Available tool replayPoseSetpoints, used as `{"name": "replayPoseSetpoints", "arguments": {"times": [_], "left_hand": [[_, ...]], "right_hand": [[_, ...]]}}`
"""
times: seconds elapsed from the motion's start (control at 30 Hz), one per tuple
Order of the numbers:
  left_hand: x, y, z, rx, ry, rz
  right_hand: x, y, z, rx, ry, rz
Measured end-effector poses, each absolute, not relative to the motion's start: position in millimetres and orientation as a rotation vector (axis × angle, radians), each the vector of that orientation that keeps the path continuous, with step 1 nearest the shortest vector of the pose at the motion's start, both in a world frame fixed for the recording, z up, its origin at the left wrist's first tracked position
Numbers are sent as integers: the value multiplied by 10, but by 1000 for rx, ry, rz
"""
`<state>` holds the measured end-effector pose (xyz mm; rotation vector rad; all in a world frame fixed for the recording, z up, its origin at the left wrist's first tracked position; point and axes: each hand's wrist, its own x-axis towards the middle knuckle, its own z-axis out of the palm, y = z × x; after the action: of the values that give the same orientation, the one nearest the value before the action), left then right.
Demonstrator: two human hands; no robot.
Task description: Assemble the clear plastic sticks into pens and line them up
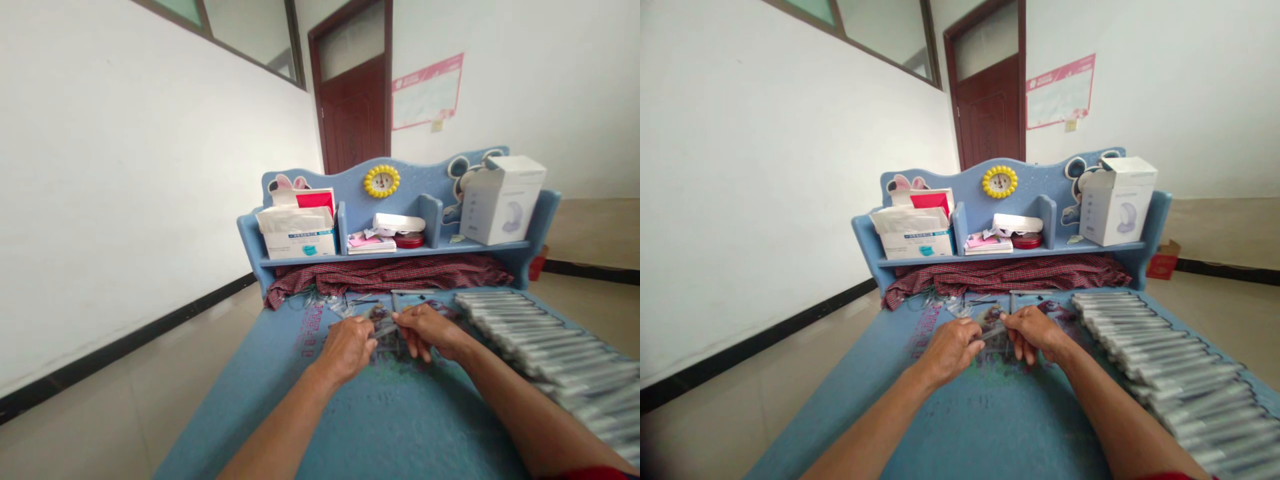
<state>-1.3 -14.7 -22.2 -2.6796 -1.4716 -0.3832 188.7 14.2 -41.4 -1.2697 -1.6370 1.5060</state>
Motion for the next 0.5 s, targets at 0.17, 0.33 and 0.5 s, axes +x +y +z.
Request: {"name": "replayPoseSetpoints", "arguments": {"times": [0.17,0.33,0.5], "left_hand": [[-26,-132,-216,-2663,-1486,-506],[-46,-66,-247,-2754,-1572,-687],[-50,-25,-236,-2912,-1630,-823]], "right_hand": [[1879,140,-379,-1294,-1615,1517],[1887,148,-401,-1166,-1632,1551],[1872,156,-437,-1062,-1624,1590]]}}
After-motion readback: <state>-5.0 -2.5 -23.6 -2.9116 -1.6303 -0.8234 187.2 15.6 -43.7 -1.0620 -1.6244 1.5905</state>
